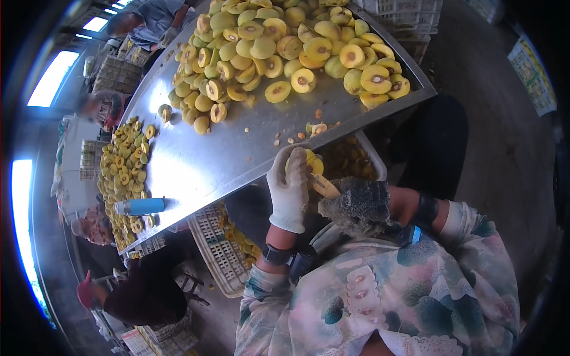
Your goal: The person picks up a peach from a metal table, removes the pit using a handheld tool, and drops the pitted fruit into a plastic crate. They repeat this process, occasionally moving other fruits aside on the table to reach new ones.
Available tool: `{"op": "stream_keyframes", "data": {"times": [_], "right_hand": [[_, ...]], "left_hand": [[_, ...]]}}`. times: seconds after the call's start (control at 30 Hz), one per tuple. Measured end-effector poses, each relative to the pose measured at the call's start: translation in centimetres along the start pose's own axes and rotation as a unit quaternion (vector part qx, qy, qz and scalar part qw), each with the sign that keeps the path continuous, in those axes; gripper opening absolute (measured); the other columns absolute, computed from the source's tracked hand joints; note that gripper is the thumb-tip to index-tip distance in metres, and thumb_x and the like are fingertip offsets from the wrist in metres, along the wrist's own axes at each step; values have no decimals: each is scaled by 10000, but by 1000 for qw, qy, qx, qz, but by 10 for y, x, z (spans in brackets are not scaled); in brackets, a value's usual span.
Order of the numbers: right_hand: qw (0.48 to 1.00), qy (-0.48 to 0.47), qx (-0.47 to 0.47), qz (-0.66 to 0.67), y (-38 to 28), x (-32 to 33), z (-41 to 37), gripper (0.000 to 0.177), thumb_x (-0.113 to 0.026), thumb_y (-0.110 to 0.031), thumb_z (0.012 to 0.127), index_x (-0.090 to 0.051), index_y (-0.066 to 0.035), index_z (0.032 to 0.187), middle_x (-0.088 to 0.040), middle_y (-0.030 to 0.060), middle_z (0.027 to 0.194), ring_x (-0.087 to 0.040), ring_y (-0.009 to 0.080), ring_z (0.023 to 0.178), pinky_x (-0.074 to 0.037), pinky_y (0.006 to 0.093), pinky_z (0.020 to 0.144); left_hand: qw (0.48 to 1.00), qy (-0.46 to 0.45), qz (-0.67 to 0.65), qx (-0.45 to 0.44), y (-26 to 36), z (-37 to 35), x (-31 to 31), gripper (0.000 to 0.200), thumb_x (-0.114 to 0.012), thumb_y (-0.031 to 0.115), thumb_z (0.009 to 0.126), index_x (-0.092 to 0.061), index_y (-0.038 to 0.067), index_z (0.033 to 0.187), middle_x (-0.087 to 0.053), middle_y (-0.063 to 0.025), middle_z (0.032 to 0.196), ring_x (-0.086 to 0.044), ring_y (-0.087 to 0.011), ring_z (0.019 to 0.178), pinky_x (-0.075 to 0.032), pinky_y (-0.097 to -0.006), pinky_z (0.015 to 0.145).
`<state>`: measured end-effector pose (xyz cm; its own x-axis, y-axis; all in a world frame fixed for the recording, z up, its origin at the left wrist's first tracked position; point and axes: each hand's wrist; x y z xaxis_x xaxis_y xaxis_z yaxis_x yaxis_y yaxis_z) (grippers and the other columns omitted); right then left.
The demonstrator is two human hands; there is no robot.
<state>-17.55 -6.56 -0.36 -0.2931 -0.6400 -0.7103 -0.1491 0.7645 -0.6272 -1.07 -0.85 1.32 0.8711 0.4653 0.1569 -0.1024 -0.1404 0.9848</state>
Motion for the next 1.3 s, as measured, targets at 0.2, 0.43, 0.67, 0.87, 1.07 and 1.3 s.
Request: {"op": "stream_keyframes", "data": {"times": [0.2,0.43,0.67,0.87,1.07,1.3], "right_hand": [[943,-154,-4,295,44,35,5,453,-452,-170,940,-336,-51,1362,-440,98,1336,-459,174,1197,-381,294,997],[929,-172,-44,324,40,38,15,403,-434,-149,947,-379,-39,1330,-478,95,1294,-484,162,1164,-398,292,972],[866,23,69,-496,6,3,32,274,-500,-152,922,-524,-39,1170,-578,39,1104,-581,120,968,-457,246,862],[954,-75,-115,268,60,20,21,332,-603,-164,853,-536,-28,1149,-601,90,1022,-594,157,926,-498,261,782],[983,-73,-119,117,37,34,11,400,-622,-148,837,-499,-13,1193,-592,99,1023,-593,151,939,-500,250,774],[935,45,-103,335,34,70,10,130,-600,-231,869,-576,-103,863,-512,-16,571,-482,92,421,-352,198,356]], "left_hand": [[974,-85,-209,-30,-3,-4,-6,388,-453,323,928,-519,-27,1084,-628,-138,924,-588,-168,835,-470,-279,763],[985,-45,-156,-59,-10,-4,-11,513,-358,488,920,-540,18,1014,-630,-129,901,-567,-157,791,-458,-276,729],[987,-76,-127,-64,-29,-6,13,571,-421,512,904,-529,-25,1062,-631,-145,921,-594,-172,846,-476,-287,762],[957,-79,-279,-19,-30,-17,14,544,-475,491,892,-534,-18,1076,-638,-136,926,-592,-162,835,-477,-272,753],[971,159,-175,7,-25,-33,69,493,-469,477,897,-534,20,1070,-636,-133,892,-594,-133,683,-479,-213,546],[736,263,623,35,-44,-62,190,675,-728,258,716,-424,82,1292,-425,-230,1286,-535,-394,1051,-462,-396,869]]}}
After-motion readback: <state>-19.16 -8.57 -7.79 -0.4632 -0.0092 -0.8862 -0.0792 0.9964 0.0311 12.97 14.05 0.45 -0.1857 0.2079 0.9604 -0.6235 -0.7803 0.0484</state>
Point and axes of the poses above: each hand's wrist, its own z-axis towards the middle knuckle, its own x-axis out of the back of the hand, y = z × x
